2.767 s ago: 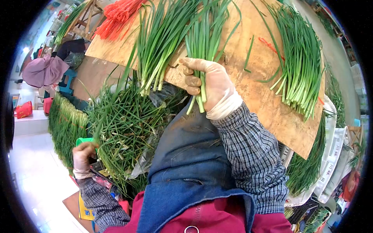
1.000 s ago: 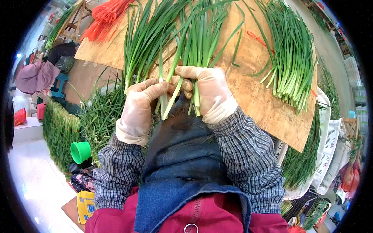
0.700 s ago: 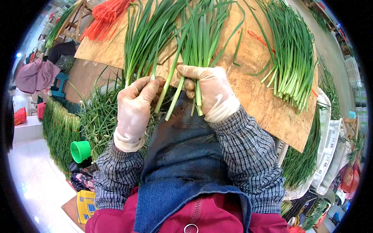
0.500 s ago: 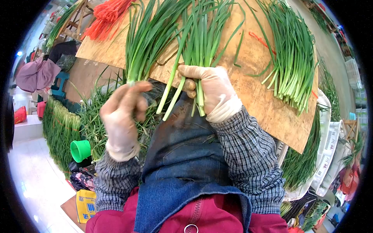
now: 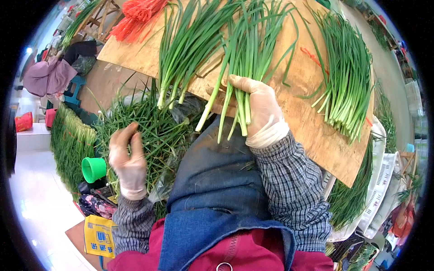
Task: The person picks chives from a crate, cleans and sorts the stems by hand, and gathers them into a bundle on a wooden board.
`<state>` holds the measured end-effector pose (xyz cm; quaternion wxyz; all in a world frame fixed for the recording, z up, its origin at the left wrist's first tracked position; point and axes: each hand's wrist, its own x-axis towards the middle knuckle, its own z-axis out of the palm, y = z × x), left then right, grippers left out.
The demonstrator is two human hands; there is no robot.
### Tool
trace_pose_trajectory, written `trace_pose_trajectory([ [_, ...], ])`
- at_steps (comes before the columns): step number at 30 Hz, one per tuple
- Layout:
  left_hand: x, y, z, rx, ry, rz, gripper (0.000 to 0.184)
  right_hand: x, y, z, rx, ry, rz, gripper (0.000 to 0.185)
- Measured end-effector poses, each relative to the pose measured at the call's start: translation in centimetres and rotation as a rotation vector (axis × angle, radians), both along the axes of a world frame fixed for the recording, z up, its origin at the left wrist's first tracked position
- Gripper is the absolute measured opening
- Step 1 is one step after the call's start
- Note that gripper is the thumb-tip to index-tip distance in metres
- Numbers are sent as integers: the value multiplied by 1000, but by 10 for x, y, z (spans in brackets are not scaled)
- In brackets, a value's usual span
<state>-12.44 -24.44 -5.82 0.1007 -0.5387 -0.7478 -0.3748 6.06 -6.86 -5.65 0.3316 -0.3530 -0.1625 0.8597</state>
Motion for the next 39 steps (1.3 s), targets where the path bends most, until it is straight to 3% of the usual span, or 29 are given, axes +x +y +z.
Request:
trace_pose_trajectory([
  [3, 17, 53, 3, 38, 106, -187, 12, -5, -2, 6, -81, 35, -34, 18],
  [7, 33, 96, 5, -423, 337, -29, 23, -8, 3, -1, -39, 149, 14, 18],
  [8, 30, 102, -8, -340, 435, -5, 21, -9, 2, 0, -59, 120, 2, 20],
  [11, 30, 107, -16, -344, 343, 2, 19, 1, 3, 1, -15, 205, 84, 20],
  [12, 28, 104, -15, -253, 191, -81, 17, 4, 5, -1, 18, 262, 133, 19],
  [15, 43, 86, 18, -318, -378, -162, 14, -1, -1, 13, 161, -59, 65, 15],
  [16, 46, 83, 15, -227, -576, -198, 17, -7, -2, 13, 172, -171, 10, 12],
  [20, 62, 70, 18, -335, -849, -187, 14, -20, -10, 17, 243, -277, -43, 8],
  [23, 72, 72, 17, -261, -1232, -147, 15, -16, -5, 7, 157, -220, 16, 7],
  [27, 64, 80, 16, -299, -1469, -193, 18, -15, -7, 1, 174, -215, -10, 8],
  [39, 63, 81, 21, -206, -1559, -169, 14, -16, -10, 1, 98, -45, 46, 7],
])
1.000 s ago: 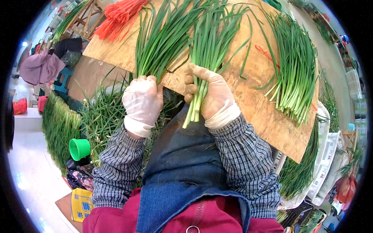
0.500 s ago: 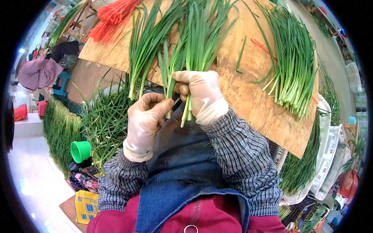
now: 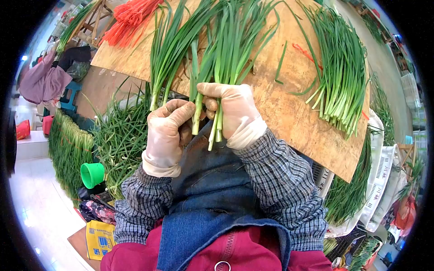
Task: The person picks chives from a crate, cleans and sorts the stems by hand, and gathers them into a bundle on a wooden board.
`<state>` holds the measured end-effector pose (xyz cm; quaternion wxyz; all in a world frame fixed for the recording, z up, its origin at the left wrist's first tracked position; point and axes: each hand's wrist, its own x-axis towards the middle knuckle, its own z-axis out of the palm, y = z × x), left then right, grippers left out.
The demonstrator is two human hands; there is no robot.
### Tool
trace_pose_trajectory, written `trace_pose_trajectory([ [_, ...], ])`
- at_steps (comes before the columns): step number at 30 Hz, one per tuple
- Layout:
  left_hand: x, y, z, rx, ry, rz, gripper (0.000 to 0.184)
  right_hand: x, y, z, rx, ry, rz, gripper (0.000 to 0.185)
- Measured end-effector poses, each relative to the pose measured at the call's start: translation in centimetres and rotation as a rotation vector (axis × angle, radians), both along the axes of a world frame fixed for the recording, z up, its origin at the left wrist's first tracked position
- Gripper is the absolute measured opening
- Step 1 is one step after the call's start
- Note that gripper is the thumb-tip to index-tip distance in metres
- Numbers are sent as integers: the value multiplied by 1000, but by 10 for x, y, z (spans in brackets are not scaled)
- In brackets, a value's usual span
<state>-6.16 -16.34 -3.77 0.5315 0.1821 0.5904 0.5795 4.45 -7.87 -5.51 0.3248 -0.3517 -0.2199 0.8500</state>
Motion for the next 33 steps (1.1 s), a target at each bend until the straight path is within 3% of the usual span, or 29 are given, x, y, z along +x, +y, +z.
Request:
trace_pose_trajectory([
  [2, 6, 0, 3, -30, 120, 69, 12, -2, -1, -1, -3, -29, -58, 6],
  [6, -2, -14, 12, 265, 59, 82, 12, 5, 6, -2, 28, -51, -133, 6],
  [9, -17, -16, 20, 295, 205, 52, 16, 6, 5, 4, 81, -84, -131, 6],
  [12, -26, -16, 32, 279, 173, 127, 16, 7, 8, 5, 70, 3, -52, 6],
  [15, -57, -50, 28, 446, 387, 321, 15, 12, 12, 1, 13, 54, -10, 8],
  [18, -102, -108, 5, 321, 503, 540, 19, 14, 13, 0, 32, 46, 36, 9],
  [20, -133, -151, -22, 7, 737, 579, 19, 14, 18, -2, -32, 120, 38, 9],
  [21, -155, -176, -38, -305, 829, 502, 19, 15, 20, -1, -37, 151, 44, 8],
  [22, -171, -196, -65, -656, 1343, 300, 18, 14, 21, 0, -38, 181, 51, 8],
  [24, -139, -170, -52, -650, 1623, 90, 18, 12, 22, -1, -7, 91, 20, 8],
  [26, -107, -126, -37, -157, 1496, 180, 14, 11, 23, -2, 14, -24, 27, 8],
  [28, -80, -82, -21, 78, 1487, 138, 12, 10, 18, 9, 31, -93, 0, 9],
  [30, -69, -45, -15, 75, 1547, 71, 15, 18, 27, -7, 49, 97, 94, 10],
  [33, -60, -7, -16, -132, 1703, -53, 31, 19, 17, 11, 59, 37, -14, 15],
])
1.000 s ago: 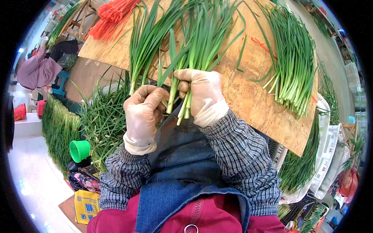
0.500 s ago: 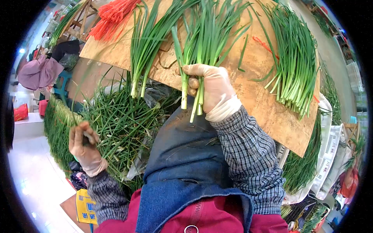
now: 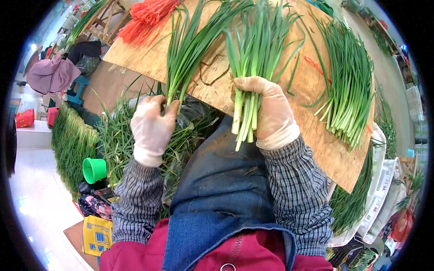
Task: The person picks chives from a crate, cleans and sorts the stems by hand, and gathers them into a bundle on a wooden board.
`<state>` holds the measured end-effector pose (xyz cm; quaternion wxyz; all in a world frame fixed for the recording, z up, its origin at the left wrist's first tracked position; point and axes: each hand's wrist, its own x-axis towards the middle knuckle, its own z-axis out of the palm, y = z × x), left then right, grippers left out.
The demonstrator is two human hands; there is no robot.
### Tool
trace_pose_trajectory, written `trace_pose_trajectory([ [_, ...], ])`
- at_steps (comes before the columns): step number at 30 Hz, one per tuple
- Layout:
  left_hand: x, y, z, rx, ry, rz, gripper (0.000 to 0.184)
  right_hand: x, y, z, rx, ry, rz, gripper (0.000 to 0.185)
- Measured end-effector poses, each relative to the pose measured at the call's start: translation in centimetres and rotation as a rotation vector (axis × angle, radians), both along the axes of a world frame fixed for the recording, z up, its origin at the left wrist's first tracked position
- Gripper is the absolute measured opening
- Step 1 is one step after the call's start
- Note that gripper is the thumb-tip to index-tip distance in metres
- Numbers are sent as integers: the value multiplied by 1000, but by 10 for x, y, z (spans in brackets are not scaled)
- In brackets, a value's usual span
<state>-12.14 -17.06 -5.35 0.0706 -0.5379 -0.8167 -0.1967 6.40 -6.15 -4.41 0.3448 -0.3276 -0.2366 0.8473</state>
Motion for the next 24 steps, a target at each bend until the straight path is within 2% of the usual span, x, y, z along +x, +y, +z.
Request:
trace_pose_trajectory([
  [1, -2, 6, -8, 99, 48, -41, 24, -2, -4, 7, -12, -10, -34, 17],
  [3, 0, 4, -14, 194, -50, -14, 20, -7, -9, 16, -69, 10, -20, 22],
  [5, 12, -3, -4, 269, -406, 30, 16, -10, -9, 15, -67, -32, 15, 25],
  [6, 19, -8, 1, 305, -585, 55, 14, -12, -7, 3, -47, 39, 56, 20],
  [7, 26, -11, 4, 347, -918, 64, 13, -15, -9, 3, 10, -36, 52, 18],
  [9, 39, -14, 18, 347, -1302, 24, 15, -26, -19, 6, 125, -186, 40, 16],
  [10, 44, -14, 18, 355, -1401, 9, 16, -29, -23, 5, 152, -182, 30, 19],
  [11, 47, -14, 19, 309, -1431, 6, 15, -34, -23, 5, 93, -166, -14, 12],
  [17, 56, -9, 22, 161, -1648, 69, 14, -40, -21, -2, 18, -191, -56, 9],
  [22, 53, -5, 12, 271, -1804, 105, 14, -41, -24, -4, -111, -100, -90, 6],
  [24, 54, -6, 9, 286, -1719, 120, 13, -42, -27, -1, -56, -143, -105, 5],
])
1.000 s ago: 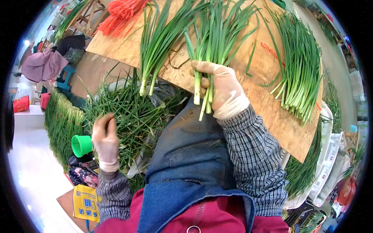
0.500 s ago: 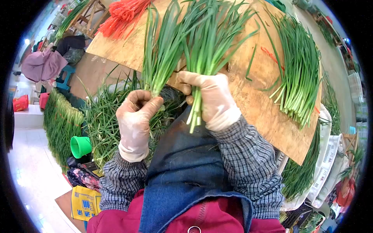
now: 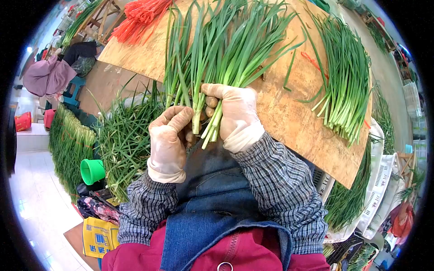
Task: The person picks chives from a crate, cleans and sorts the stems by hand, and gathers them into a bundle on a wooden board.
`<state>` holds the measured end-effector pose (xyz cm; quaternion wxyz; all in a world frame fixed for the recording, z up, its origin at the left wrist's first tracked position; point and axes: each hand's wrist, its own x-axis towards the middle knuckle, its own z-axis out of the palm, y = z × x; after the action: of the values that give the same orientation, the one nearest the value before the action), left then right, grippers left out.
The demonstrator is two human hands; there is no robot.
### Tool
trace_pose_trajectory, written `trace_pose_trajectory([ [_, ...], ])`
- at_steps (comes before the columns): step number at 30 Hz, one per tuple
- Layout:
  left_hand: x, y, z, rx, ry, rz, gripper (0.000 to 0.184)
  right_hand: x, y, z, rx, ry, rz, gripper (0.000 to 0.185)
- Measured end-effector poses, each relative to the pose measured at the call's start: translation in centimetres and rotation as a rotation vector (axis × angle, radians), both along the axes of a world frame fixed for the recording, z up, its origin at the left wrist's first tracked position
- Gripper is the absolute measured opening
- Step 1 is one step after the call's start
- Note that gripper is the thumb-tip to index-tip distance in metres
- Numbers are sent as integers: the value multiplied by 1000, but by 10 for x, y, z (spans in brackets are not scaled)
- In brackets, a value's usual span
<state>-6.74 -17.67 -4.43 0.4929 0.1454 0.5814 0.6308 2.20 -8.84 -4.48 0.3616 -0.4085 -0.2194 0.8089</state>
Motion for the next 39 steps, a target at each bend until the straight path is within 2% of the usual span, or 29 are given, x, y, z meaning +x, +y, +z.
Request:
trace_pose_trajectory([
  [4, 5, -6, 1, 54, 251, 94, 9, 0, 2, -2, -9, 45, -52, 4],
  [7, -9, -16, 4, 244, 162, 159, 7, 2, 5, -1, -14, 100, -71, 5],
  [9, -14, -13, 3, 208, 149, 244, 9, 6, 8, -4, -13, 153, -32, 6],
  [11, -21, -10, 3, 62, 183, 2, 15, 4, 7, -4, -27, 157, -18, 7],
  [13, -17, -2, 5, 1, 53, -140, 18, 3, 5, -5, -94, 136, 10, 5],
  [15, -12, 3, 10, -2, -88, -165, 14, 4, 3, -1, -196, 142, 29, 3],
  [18, -1, 10, 13, 69, -157, -94, 9, 8, 8, -10, -1, 92, 26, 7],
  [21, 2, 7, -1, 137, 355, -124, 8, 12, 9, 0, 137, 3, 16, 12],
  [22, 7, 7, -3, 182, 403, -88, 9, 13, 10, 4, 138, 3, 23, 13],
  [23, 6, 5, -16, 125, 662, -95, 10, 14, 10, 7, 139, 3, 29, 14],
  [25, 11, 5, -20, 298, 940, -100, 13, 10, 9, 7, 120, -79, 1, 12],
  [26, 12, 5, -17, 297, 980, -120, 12, 12, 10, 5, 119, -120, 23, 10],
  [27, 11, 4, -13, 241, 784, -96, 11, 13, 11, 3, 119, -160, 45, 9],
  [30, 3, 4, 9, 48, 267, -78, 15, 20, 15, -6, 29, 13, 101, 8],
  [34, -10, 11, 8, -16, 96, -204, 22, 25, 11, -3, -14, 181, 121, 11],
  [36, -5, 17, 15, -54, 22, -254, 21, 26, 14, -10, -1, 175, 151, 10],
  [39, 0, 22, 12, 28, -3, -250, 20, 25, 14, -13, 8, 141, 125, 10],
])
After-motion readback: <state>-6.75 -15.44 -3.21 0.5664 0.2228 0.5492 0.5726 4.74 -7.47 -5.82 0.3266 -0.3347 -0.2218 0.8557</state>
